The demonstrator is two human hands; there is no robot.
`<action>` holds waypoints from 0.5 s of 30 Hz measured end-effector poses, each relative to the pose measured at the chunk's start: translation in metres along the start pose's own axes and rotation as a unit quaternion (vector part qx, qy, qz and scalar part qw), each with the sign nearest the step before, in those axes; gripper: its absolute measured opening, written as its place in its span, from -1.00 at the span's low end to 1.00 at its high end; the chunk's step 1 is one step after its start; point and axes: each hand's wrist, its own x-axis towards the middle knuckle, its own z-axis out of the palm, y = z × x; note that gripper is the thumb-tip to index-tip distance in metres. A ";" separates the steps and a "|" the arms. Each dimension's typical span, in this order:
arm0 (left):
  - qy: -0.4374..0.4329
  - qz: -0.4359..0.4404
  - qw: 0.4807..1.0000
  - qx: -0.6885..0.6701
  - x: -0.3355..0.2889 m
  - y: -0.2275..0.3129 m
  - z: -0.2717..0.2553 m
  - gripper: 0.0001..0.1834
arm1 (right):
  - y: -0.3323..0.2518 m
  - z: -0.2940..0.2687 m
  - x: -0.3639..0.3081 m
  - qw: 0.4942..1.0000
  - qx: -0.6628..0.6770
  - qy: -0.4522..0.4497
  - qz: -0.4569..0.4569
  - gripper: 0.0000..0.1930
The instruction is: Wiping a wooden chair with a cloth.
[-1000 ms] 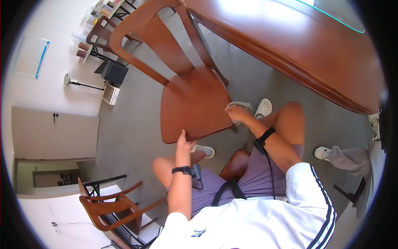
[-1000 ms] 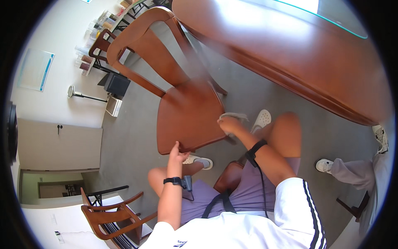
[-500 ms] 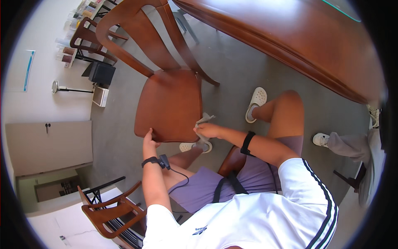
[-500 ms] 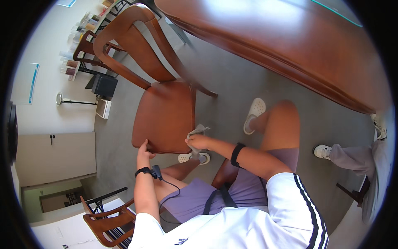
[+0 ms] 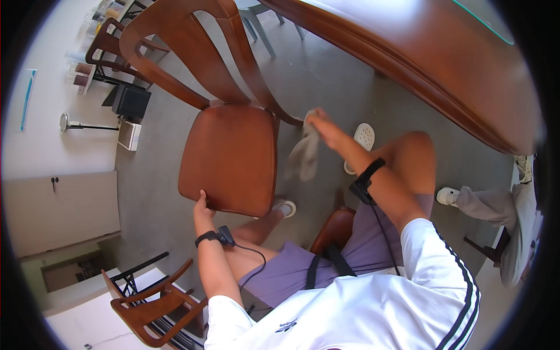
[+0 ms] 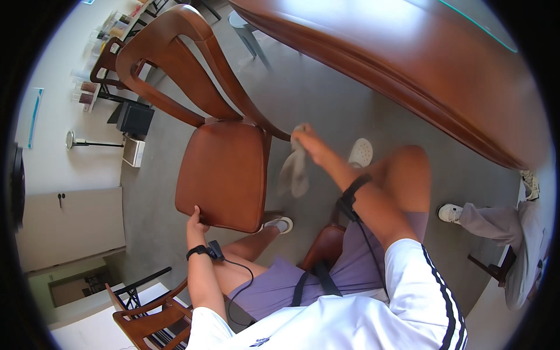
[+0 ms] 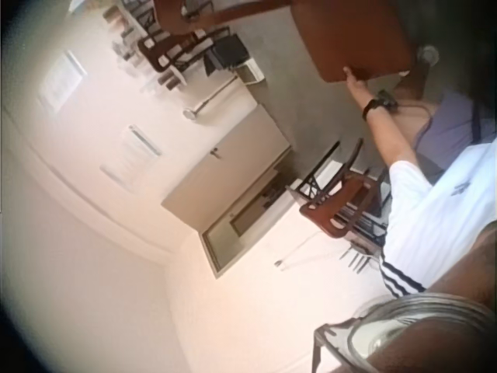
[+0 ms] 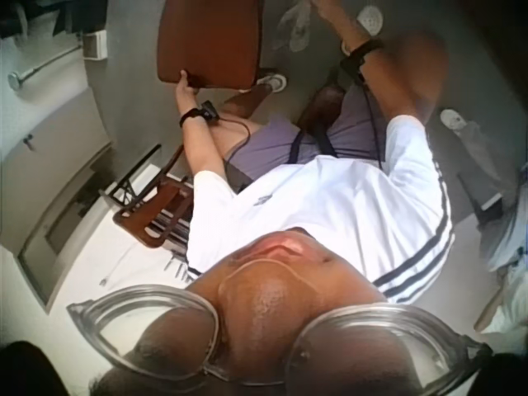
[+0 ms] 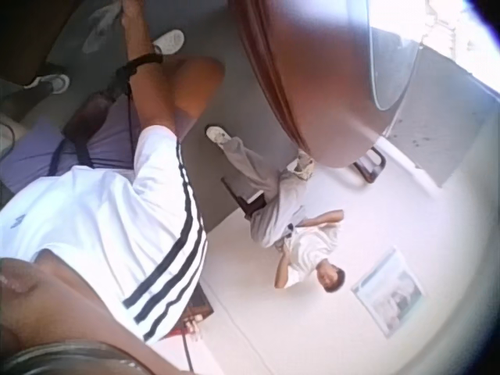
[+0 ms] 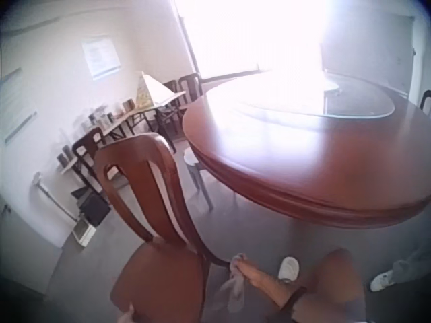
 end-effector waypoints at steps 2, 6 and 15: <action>-0.007 0.014 0.999 -0.045 0.004 -0.011 -0.013 -0.32 | -0.038 0.000 0.020 0.997 -0.051 -0.014 -0.065 -0.47; -0.024 0.032 0.998 -0.047 0.006 -0.023 -0.002 -0.30 | -0.083 0.004 0.062 0.903 -0.298 -0.088 -0.297 -0.31; -0.142 -0.012 0.974 -0.176 -0.021 -0.054 0.002 -0.28 | -0.141 0.054 0.090 0.785 -0.518 -0.302 -0.157 -0.24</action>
